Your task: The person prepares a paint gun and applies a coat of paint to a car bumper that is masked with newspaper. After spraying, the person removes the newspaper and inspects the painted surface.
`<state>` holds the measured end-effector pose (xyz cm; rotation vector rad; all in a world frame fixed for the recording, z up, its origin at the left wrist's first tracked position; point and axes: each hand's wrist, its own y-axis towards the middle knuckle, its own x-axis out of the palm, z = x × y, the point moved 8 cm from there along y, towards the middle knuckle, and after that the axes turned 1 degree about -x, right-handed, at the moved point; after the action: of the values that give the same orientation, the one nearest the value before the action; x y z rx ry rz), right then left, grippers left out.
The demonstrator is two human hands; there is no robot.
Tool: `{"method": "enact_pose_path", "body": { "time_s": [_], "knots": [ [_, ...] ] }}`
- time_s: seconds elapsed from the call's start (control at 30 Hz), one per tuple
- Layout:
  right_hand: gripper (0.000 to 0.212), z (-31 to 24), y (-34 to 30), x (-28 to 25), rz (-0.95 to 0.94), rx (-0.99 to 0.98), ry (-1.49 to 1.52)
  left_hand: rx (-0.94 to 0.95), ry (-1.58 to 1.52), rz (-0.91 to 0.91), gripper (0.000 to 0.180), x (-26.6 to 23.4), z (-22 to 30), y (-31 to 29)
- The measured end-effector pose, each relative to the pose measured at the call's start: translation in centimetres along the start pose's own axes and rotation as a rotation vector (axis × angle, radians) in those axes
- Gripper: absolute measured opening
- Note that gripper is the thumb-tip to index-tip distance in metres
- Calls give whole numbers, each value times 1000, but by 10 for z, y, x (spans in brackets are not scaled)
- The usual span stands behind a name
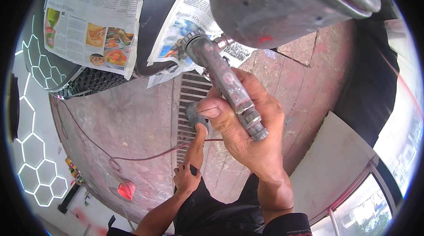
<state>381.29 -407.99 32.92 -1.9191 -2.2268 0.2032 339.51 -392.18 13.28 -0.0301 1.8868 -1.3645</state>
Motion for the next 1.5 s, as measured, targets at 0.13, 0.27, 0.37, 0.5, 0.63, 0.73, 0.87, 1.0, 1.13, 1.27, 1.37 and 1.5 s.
{"method": "enact_pose_path", "body": {
  "time_s": [0.13, 0.27, 0.37, 0.5, 0.63, 0.73, 0.87, 1.0, 1.13, 1.27, 1.37, 1.5],
  "knots": [
    [48, -8, 8, -6, 81, -52, 14, -6, -4, -32, 69, 1, 2, 0],
    [47, -12, 9, 0, 53, -51, 43, -9, -5, -38, 69, -2, 2, 1],
    [48, -11, 2, 10, -36, -22, 31, -2, 2, -48, 70, 0, 1, 1],
    [49, -11, 2, 16, -98, -10, 79, 8, -16, -57, 70, 2, 0, 2],
    [41, -19, 17, 8, -18, -45, 63, 6, -12, -51, 68, 0, 1, 1],
    [38, -25, 27, -3, 79, -96, 14, 8, -11, -46, 67, -1, 1, 1],
    [42, -26, 24, -9, 177, -115, -11, 13, 1, -39, 66, -2, 1, 1],
    [59, -22, 20, 1, 78, -179, -58, -11, 2, -49, 72, -2, 1, 2],
    [45, -19, 23, 4, 57, -84, 38, -5, 8, -39, 71, -2, 0, 2],
    [35, -19, 26, -8, 181, -107, 10, 14, 16, -20, 70, 0, 1, 1],
    [34, -17, 26, -12, 250, -133, -33, 18, 14, -5, 70, 1, 0, 1],
    [38, -7, 18, -9, 166, -65, -58, 15, 14, -6, 69, 0, 1, 1]
  ]
}}
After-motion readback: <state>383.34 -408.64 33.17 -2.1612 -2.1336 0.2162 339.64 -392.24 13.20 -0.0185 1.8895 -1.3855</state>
